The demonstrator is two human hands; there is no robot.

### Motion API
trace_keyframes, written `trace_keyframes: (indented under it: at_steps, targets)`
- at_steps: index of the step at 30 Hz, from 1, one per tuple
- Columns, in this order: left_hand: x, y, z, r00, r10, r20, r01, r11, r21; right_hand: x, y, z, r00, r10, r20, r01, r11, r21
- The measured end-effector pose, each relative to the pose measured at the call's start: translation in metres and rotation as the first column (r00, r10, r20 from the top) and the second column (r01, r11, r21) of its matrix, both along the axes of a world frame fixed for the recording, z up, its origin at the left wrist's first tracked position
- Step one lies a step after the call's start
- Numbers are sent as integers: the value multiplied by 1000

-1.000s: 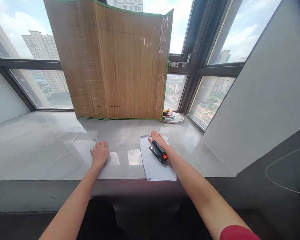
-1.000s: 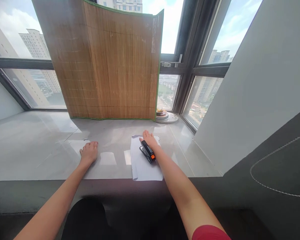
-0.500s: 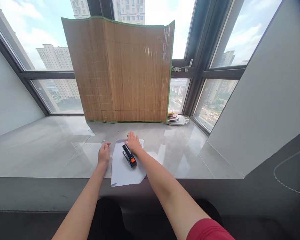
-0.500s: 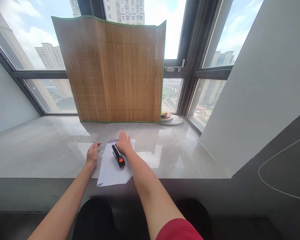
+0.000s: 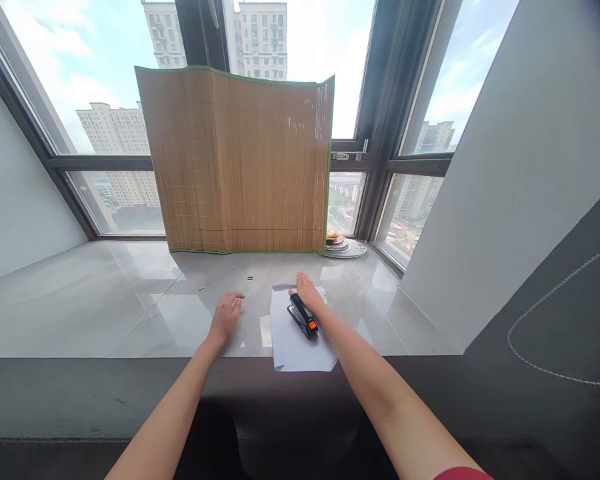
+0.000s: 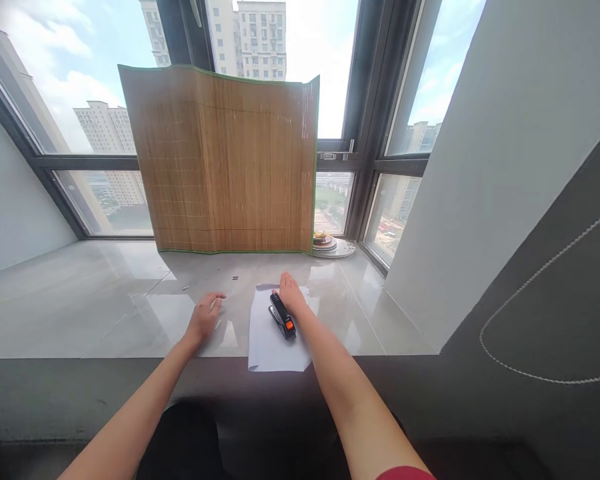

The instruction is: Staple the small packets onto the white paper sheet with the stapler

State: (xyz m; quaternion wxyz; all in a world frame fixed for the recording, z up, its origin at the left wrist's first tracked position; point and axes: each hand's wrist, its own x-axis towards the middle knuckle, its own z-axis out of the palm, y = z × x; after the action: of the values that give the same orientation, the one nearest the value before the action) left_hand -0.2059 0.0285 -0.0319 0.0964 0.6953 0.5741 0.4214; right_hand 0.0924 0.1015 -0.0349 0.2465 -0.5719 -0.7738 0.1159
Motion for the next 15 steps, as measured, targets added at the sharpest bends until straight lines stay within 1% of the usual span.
trace_keyframes:
  at_steps: [1,2,3,4,6,8,10,13,15]
  targets:
    - [14,-6,-2,989,-137,-56,136,991,-13,3,0,2,999,-13,-48,15,999,29]
    - [27,-13,-3,958,-259,-125,253,966,-60,5,-1,6,996,-30,-88,36,998,59]
    - [38,-19,-5,922,-337,-191,320,940,-119,5,-2,10,991,-53,-120,63,994,87]
    - [47,-24,-6,892,-379,-245,345,923,-174,6,-4,15,985,-82,-149,99,989,111]
    - [57,-32,-7,865,-384,-324,315,917,-246,10,-12,25,966,-143,-216,176,974,144]
    - [59,-36,-5,863,-351,-364,270,928,-256,16,-29,30,951,-166,-262,208,968,140]
    - [57,-36,-2,860,-334,-386,257,936,-239,25,-54,29,950,-109,-294,150,981,121]
    - [56,-34,1,857,-329,-397,261,941,-216,33,-98,17,943,33,-330,13,991,135]
    - [56,-33,2,863,-323,-389,255,942,-216,35,-120,8,951,69,-301,-21,987,159]
